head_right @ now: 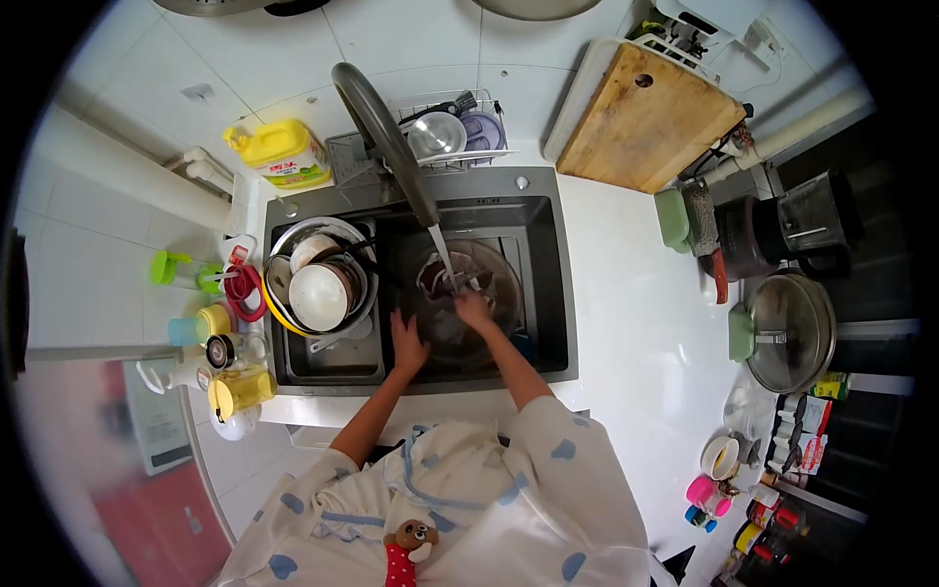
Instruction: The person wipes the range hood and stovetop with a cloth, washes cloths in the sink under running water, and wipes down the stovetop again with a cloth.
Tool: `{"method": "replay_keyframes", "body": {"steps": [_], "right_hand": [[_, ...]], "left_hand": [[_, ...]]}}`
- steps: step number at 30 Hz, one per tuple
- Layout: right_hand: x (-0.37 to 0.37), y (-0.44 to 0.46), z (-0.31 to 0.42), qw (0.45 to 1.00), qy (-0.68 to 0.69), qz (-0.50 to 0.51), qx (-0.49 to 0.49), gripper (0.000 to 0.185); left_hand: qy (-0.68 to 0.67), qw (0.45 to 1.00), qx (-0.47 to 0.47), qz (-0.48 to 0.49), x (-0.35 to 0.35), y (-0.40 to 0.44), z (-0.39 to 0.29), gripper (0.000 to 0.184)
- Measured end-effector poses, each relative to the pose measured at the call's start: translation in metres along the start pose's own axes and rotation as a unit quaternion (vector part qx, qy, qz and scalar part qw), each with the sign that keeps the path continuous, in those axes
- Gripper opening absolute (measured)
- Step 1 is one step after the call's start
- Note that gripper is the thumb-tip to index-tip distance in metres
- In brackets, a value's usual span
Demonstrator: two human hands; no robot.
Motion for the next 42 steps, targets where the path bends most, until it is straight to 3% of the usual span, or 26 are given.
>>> {"method": "replay_keyframes", "body": {"steps": [1, 3, 4, 5, 6, 7, 10, 11, 12, 13, 14, 16, 19, 22, 24, 26, 29, 31, 35, 36, 38, 40, 41, 42], "right_hand": [[0.024, -0.003, -0.003, 0.998, 0.025, -0.005, -0.049, 0.016], [0.078, -0.019, -0.004, 0.983, 0.133, -0.112, -0.055, 0.011], [0.104, -0.027, -0.003, 0.964, 0.176, -0.199, 0.009, 0.009], [0.129, -0.043, -0.007, 0.955, 0.104, -0.275, 0.028, 0.01], [0.146, -0.058, -0.014, 0.951, 0.026, -0.308, -0.014, 0.01], [0.151, -0.067, -0.027, 0.954, -0.05, -0.288, -0.069, 0.01], [0.094, -0.083, -0.098, 0.946, -0.222, 0.069, -0.227, 0.022], [0.078, -0.09, -0.129, 0.946, -0.222, 0.068, -0.229, 0.022], [0.049, -0.091, -0.158, 0.954, -0.23, 0.084, -0.17, 0.027], [0.029, -0.09, -0.168, 0.96, -0.238, 0.1, -0.11, 0.033], [0.038, -0.084, -0.154, 0.96, -0.237, 0.1, -0.109, 0.033], [0.065, -0.082, -0.133, 0.919, -0.25, 0.182, -0.246, 0.032], [0.103, -0.068, -0.106, 0.951, -0.233, 0.086, -0.183, 0.026], [0.14, -0.072, -0.081, 0.979, -0.157, 0.003, -0.128, 0.021], [0.156, -0.082, -0.068, 0.983, -0.121, -0.008, -0.136, 0.017], [0.182, -0.094, -0.02, 0.991, -0.119, -0.059, -0.027, 0.014], [0.194, -0.112, 0.02, 0.993, -0.091, -0.069, -0.037, 0.015], [0.197, -0.116, 0.04, 0.989, -0.126, -0.08, -0.014, 0.019], [0.223, -0.124, 0.091, 0.976, -0.133, -0.156, 0.073, 0.018], [0.23, -0.124, 0.102, 0.975, -0.133, -0.16, 0.074, 0.018], [0.238, -0.117, 0.122, 0.99, 0.033, -0.11, 0.081, 0.016], [0.237, -0.107, 0.137, 0.992, 0.06, -0.082, 0.076, 0.017], [0.232, -0.099, 0.136, 0.989, 0.097, -0.076, 0.08, 0.02], [0.227, -0.09, 0.133, 0.985, 0.135, -0.069, 0.086, 0.023]], "left_hand": [[0.005, 1.0, -0.015, 0.003, 0.002, 0.001, -0.005, 0.061], [0.005, 1.0, -0.022, 0.011, 0.004, 0.001, -0.012, 0.052], [0.006, 0.999, -0.029, 0.018, 0.001, 0.001, -0.014, 0.044], [0.005, 0.999, -0.029, 0.02, -0.001, 0.002, -0.015, 0.044], [-0.031, 0.998, -0.046, 0.019, -0.005, 0.001, -0.018, 0.04], [-0.068, 0.996, -0.063, 0.017, -0.006, 0.001, -0.023, 0.035], [-0.112, 0.991, -0.062, 0.05, -0.015, -0.001, -0.033, 0.031], [-0.112, 0.99, -0.064, 0.051, -0.018, -0.003, -0.037, 0.031], [-0.14, 0.986, -0.069, 0.054, -0.021, -0.006, -0.04, 0.029], [-0.168, 0.981, -0.073, 0.057, -0.022, -0.007, -0.043, 0.027], [-0.166, 0.982, -0.074, 0.056, -0.023, -0.009, -0.045, 0.027], [-0.202, 0.972, -0.072, 0.096, -0.026, -0.012, -0.048, 0.026], [-0.208, 0.966, -0.024, 0.15, -0.027, -0.013, -0.047, 0.025], [-0.225, 0.963, -0.052, 0.136, -0.025, -0.012, -0.049, 0.025], [-0.221, 0.962, -0.041, 0.152, -0.031, -0.01, -0.046, 0.024], [-0.215, 0.962, -0.03, 0.167, -0.031, -0.005, -0.049, 0.022], [-0.248, 0.947, -0.033, 0.201, -0.032, 0.002, -0.066, 0.026], [-0.349, 0.903, -0.113, 0.224, -0.029, 0.01, -0.093, 0.029], [-0.356, 0.877, -0.162, 0.279, -0.014, 0.02, -0.141, 0.035], [-0.36, 0.873, -0.184, 0.273, -0.008, 0.02, -0.154, 0.037], [-0.363, 0.867, -0.211, 0.268, -0.004, 0.025, -0.169, 0.04], [-0.327, 0.849, -0.3, 0.286, 0.0, 0.022, -0.192, 0.049], [-0.313, 0.864, -0.179, 0.351, -0.017, 0.032, -0.178, 0.042], [-0.311, 0.864, -0.184, 0.35, -0.009, 0.037, -0.181, 0.042]]}}
Point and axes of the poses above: each hand's wrist, its own y-axis towards the middle knuckle, its own x-axis out of the back of the hand, z = x × y, the point moved 10 cm from there along y, towards the middle knuckle, and after that the axes turned 3 degrees about -y, right-handed, at the moved point
